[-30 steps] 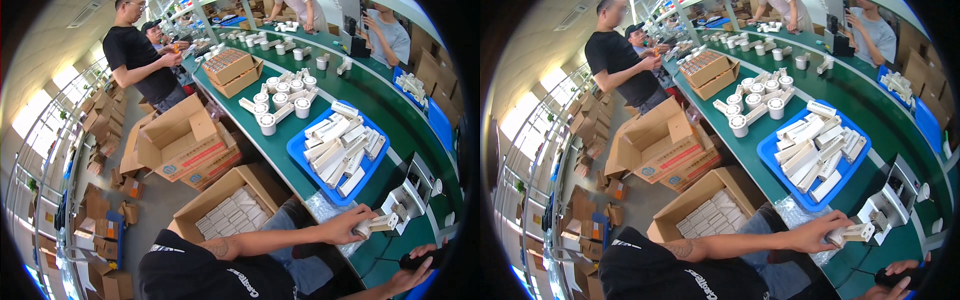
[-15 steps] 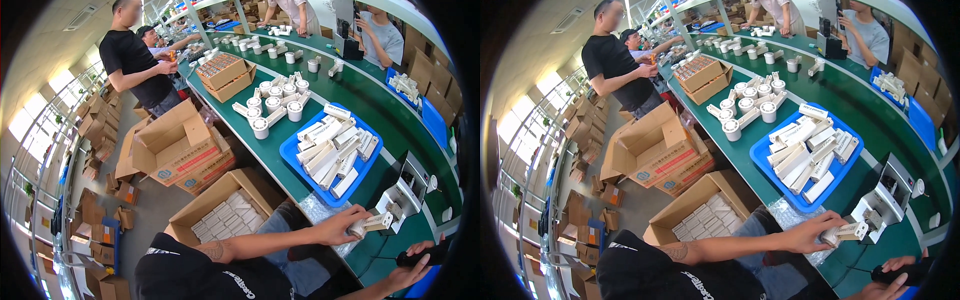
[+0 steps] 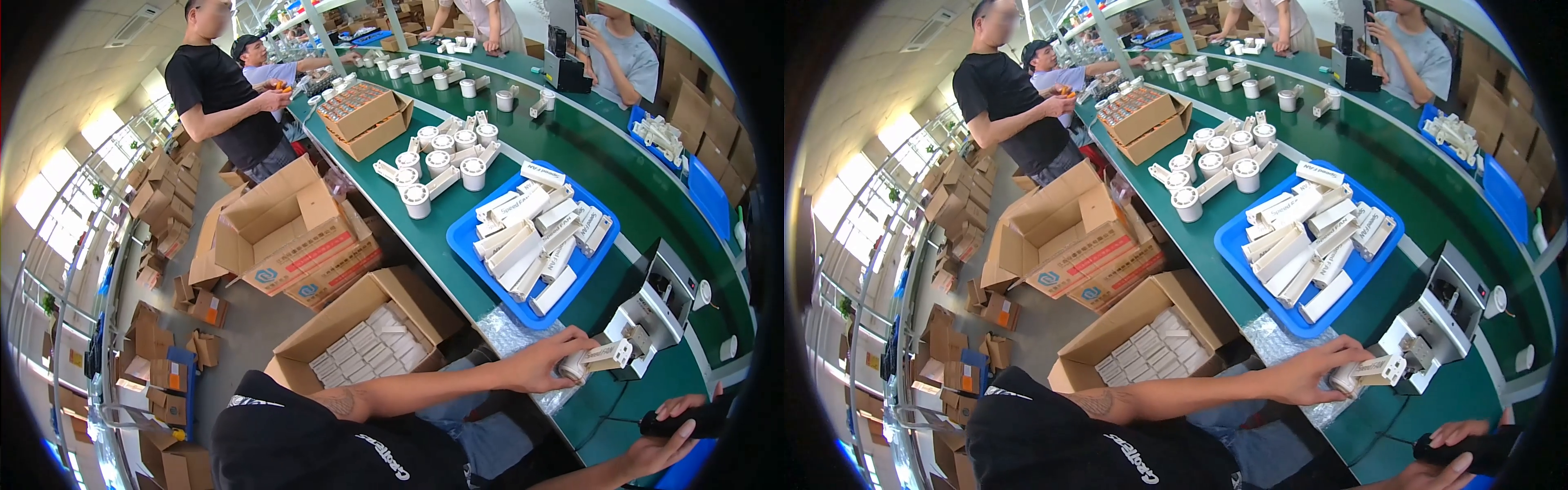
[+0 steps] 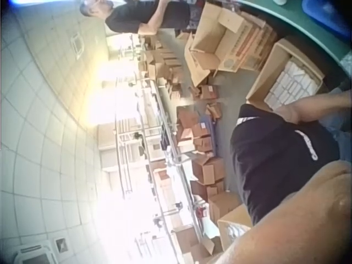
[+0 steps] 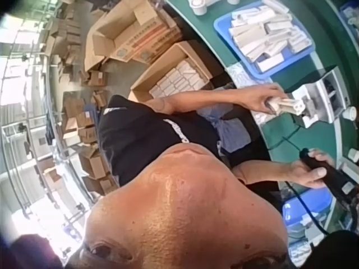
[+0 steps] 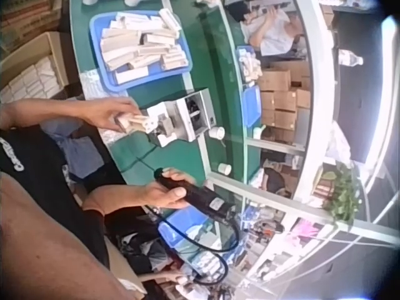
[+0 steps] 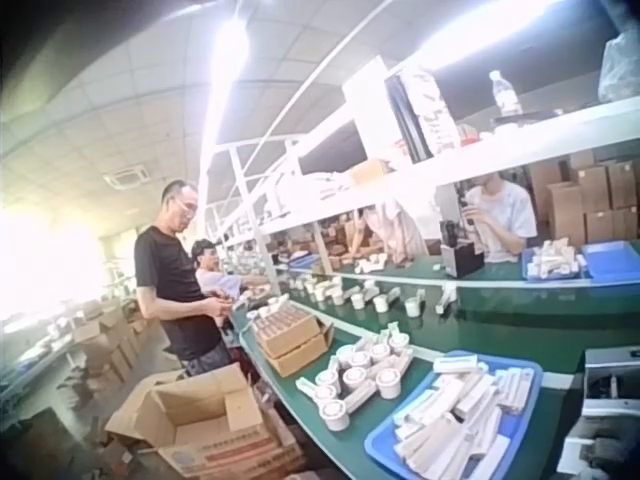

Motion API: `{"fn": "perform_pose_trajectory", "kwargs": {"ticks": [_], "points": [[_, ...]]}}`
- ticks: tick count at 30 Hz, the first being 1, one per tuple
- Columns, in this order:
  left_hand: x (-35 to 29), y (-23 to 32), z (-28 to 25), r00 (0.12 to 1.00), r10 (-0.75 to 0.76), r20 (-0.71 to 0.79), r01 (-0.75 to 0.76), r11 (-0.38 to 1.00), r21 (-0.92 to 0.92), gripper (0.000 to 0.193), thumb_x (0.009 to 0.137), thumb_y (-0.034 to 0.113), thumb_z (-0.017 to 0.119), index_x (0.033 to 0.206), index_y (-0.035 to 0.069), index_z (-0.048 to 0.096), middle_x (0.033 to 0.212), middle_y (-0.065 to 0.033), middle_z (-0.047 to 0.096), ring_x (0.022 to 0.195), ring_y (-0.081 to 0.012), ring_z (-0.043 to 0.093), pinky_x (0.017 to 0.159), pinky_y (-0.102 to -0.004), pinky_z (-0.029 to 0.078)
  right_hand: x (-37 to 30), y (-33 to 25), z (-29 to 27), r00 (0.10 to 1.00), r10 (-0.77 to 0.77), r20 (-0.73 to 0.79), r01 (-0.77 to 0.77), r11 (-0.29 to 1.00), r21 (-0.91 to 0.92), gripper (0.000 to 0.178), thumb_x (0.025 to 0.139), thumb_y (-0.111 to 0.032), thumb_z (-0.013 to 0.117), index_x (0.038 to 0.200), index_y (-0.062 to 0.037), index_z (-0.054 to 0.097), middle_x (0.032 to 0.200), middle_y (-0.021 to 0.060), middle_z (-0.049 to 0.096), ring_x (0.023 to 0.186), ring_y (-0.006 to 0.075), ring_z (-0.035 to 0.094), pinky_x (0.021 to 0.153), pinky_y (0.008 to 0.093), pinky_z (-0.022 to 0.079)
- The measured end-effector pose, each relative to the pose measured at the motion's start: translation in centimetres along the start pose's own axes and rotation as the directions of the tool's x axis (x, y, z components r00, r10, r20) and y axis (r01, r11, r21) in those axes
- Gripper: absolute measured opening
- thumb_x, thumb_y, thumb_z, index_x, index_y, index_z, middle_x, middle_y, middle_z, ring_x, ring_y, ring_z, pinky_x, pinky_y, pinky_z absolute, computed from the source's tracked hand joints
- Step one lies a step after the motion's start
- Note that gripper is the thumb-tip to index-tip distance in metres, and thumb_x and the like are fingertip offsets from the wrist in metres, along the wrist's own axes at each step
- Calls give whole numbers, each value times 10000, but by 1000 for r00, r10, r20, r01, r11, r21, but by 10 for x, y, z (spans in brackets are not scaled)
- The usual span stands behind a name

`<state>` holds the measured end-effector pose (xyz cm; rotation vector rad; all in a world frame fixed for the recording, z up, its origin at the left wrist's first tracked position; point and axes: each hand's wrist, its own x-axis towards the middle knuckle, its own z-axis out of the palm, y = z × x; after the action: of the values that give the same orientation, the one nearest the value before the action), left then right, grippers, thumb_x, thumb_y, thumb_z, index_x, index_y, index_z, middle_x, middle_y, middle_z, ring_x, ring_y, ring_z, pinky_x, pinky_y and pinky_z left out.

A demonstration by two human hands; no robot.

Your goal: The person assembles cooling fans by mounting parts into a plastic housing, using an electric screwdriver.

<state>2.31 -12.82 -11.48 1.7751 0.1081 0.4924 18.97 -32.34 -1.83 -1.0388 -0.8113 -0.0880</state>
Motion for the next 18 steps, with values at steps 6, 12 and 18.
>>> {"fn": "perform_pose_trajectory", "kwargs": {"ticks": [6,12,18], "points": [[0,-2,0,1000,21,-5,-21,998,61,745,875,70,830,1544,106,504,1432,-135,500,1360,-328,523,1146,-395,424,12,-18,3,992,-124,34,116,976,185,245,1059,-166,639,1162,22,520,910,183,637,668,259,562,583,369,479],[0,3,-1,1000,21,-9,-20,996,87,732,886,85,830,1544,114,511,1422,-132,512,1355,-329,527,1139,-402,429,16,-22,-1,994,-103,22,101,989,107,320,1048,-199,671,1209,32,517,909,174,630,685,247,555,569,357,470],[6,0,1,998,70,-6,-70,996,54,711,876,81,829,1516,105,520,1386,-124,514,1298,-338,563,1080,-393,472,13,-26,5,997,-74,1,74,996,54,291,1033,-198,696,1192,0,554,908,164,629,696,250,561,579,370,467]]}}
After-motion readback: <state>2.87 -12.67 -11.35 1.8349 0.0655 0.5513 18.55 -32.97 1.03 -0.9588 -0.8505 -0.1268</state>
